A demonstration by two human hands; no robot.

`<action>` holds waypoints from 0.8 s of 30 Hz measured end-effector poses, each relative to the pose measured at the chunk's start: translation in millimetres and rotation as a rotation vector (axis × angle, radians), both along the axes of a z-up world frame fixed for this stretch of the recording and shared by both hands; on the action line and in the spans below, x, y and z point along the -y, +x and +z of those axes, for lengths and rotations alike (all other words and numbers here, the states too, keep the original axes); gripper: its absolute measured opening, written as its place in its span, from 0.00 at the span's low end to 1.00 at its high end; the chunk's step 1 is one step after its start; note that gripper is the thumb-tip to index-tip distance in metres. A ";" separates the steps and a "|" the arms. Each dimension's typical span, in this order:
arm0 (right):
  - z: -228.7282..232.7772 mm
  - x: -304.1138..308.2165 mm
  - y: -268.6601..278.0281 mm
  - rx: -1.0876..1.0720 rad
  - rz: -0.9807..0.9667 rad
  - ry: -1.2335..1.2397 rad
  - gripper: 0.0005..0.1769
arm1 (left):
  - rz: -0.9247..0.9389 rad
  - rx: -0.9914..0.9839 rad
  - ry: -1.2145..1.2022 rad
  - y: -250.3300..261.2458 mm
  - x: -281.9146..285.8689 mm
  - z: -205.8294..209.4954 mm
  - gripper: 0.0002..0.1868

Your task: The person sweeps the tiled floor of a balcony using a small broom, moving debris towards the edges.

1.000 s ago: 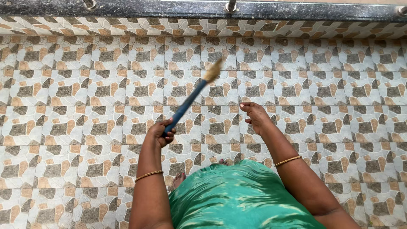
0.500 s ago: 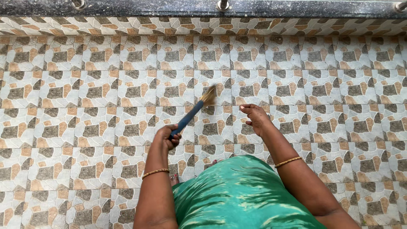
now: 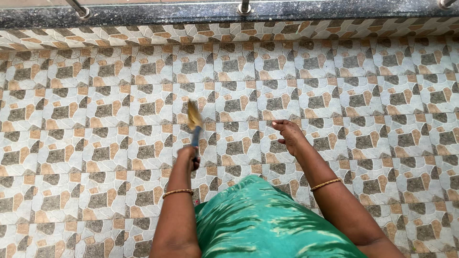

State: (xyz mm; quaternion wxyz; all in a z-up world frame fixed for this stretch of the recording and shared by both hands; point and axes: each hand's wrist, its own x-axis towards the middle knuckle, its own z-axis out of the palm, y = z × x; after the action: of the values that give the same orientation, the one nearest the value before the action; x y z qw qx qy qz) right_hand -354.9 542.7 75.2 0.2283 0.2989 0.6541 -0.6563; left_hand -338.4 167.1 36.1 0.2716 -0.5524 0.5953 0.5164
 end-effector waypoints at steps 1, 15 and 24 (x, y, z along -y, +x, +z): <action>-0.8 0.3 -1.4 0.000 0.021 0.013 0.23 | 0.002 0.001 0.000 0.7 -4.9 -6.6 0.14; -13.7 50.6 -35.7 0.035 0.104 -0.127 0.17 | 0.353 -0.397 0.430 -38.8 69.0 12.8 0.15; -8.4 85.1 -58.0 0.057 0.127 -0.113 0.17 | 0.140 -0.046 0.197 -44.4 78.3 -28.5 0.08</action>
State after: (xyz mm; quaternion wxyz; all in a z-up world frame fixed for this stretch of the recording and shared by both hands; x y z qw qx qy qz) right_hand -412.8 457.6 66.8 0.3045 0.2620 0.6269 -0.6675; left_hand -382.8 88.8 7.6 0.2738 -0.5513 0.5079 0.6027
